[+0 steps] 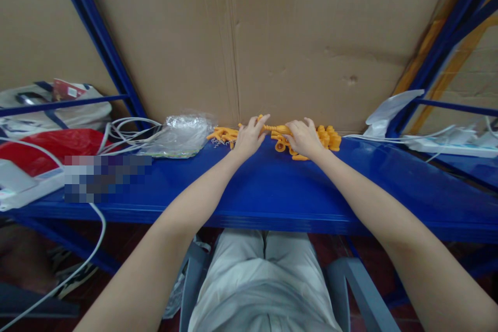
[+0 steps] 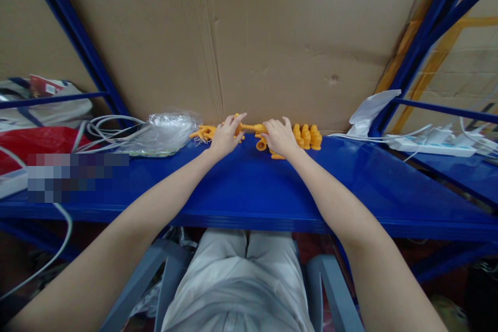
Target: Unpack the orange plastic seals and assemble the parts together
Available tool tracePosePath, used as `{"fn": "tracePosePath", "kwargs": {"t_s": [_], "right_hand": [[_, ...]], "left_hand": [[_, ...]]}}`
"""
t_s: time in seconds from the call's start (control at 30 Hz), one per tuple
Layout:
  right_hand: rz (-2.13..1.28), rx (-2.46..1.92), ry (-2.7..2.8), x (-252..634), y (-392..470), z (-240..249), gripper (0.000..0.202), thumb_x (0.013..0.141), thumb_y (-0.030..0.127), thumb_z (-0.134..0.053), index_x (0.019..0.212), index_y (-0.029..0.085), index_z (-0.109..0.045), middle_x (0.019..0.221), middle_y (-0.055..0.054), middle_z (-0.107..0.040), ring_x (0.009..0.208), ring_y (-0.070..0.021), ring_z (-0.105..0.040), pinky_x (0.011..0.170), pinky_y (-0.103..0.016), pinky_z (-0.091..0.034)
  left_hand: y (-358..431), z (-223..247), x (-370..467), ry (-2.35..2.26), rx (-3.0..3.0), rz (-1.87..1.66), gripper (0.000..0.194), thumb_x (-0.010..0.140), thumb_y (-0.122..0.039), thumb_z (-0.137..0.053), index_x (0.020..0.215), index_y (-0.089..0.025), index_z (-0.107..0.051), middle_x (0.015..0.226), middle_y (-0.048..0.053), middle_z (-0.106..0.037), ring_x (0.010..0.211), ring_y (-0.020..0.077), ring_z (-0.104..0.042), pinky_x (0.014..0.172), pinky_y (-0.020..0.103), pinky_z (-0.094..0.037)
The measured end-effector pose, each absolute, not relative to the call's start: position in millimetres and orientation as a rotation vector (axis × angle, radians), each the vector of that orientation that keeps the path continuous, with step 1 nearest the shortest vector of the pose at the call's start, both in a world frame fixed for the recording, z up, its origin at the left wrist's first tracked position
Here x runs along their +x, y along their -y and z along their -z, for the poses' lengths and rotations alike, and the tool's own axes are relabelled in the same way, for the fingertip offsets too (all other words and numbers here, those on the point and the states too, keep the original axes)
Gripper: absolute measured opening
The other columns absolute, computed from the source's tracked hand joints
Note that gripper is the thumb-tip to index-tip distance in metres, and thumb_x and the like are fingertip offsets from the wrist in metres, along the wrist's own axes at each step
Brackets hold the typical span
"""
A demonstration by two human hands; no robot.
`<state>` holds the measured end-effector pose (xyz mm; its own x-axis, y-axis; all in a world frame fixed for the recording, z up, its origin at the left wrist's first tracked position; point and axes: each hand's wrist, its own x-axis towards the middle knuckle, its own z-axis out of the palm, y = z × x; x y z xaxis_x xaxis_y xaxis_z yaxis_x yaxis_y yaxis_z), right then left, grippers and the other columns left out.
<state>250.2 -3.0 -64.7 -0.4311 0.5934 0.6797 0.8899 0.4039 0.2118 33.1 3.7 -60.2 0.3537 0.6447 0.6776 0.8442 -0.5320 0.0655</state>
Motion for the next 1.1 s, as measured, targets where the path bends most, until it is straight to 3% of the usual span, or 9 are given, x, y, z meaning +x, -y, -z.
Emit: {"fn": "tracePosePath", "kwargs": {"t_s": [0.17, 0.33, 0.5, 0.7, 0.83, 1.1], "right_hand": [[0.755, -1.261, 2.147, 249, 3, 64, 0.034, 0.101, 0.030, -0.042, 0.122, 0.014, -0.063, 0.112, -0.018, -0.072, 0.109, -0.0318, -0.062, 0.109, -0.053, -0.030], [0.775, -1.254, 2.151, 254, 2, 63, 0.032, 0.099, 0.025, -0.043, 0.123, 0.016, -0.063, 0.113, -0.017, -0.071, 0.109, -0.0312, -0.060, 0.107, -0.053, -0.030], [0.789, -1.244, 2.195, 256, 3, 63, 0.033, 0.100, 0.022, -0.042, 0.124, 0.016, -0.063, 0.118, -0.016, -0.071, 0.110, -0.0302, -0.060, 0.110, -0.055, -0.028], [0.784, -1.222, 2.267, 253, 3, 66, 0.032, 0.101, 0.032, -0.045, 0.121, 0.018, -0.065, 0.117, -0.016, -0.071, 0.113, -0.0316, -0.059, 0.113, -0.059, -0.026], [0.785, -1.244, 2.321, 252, 1, 68, 0.029, 0.099, 0.030, -0.046, 0.118, 0.017, -0.065, 0.115, -0.016, -0.072, 0.112, -0.0312, -0.060, 0.112, -0.059, -0.028], [0.843, -1.286, 2.328, 251, 2, 64, 0.021, 0.097, 0.023, -0.049, 0.111, 0.017, -0.063, 0.108, -0.015, -0.071, 0.106, -0.0298, -0.061, 0.110, -0.054, -0.029]], "left_hand": [[6, 57, 38, 1.517, -2.319, 0.884, 0.044, 0.105, -0.022, -0.039, 0.148, -0.028, -0.049, 0.132, 0.013, -0.061, 0.110, 0.0291, -0.068, 0.098, 0.046, -0.053], [-5, 64, 41, 1.509, -2.431, 1.050, 0.037, 0.103, -0.023, -0.044, 0.137, -0.026, -0.056, 0.128, 0.010, -0.065, 0.115, 0.0277, -0.066, 0.104, 0.048, -0.050], [-25, 72, 39, 1.483, -2.631, 1.176, 0.029, 0.097, -0.017, -0.048, 0.123, -0.022, -0.062, 0.117, 0.006, -0.073, 0.109, 0.0224, -0.068, 0.104, 0.041, -0.051], [-17, 72, 34, 1.463, -2.551, 0.963, 0.030, 0.099, -0.022, -0.049, 0.126, -0.020, -0.061, 0.121, 0.011, -0.073, 0.116, 0.0280, -0.067, 0.104, 0.047, -0.050], [-5, 69, 36, 1.467, -2.489, 0.777, 0.032, 0.100, -0.024, -0.048, 0.129, -0.019, -0.058, 0.125, 0.016, -0.070, 0.117, 0.0319, -0.067, 0.102, 0.052, -0.050], [-8, 68, 39, 1.442, -2.599, 0.859, 0.026, 0.097, -0.022, -0.051, 0.121, -0.019, -0.061, 0.114, 0.012, -0.073, 0.110, 0.0287, -0.069, 0.098, 0.045, -0.052]]}}
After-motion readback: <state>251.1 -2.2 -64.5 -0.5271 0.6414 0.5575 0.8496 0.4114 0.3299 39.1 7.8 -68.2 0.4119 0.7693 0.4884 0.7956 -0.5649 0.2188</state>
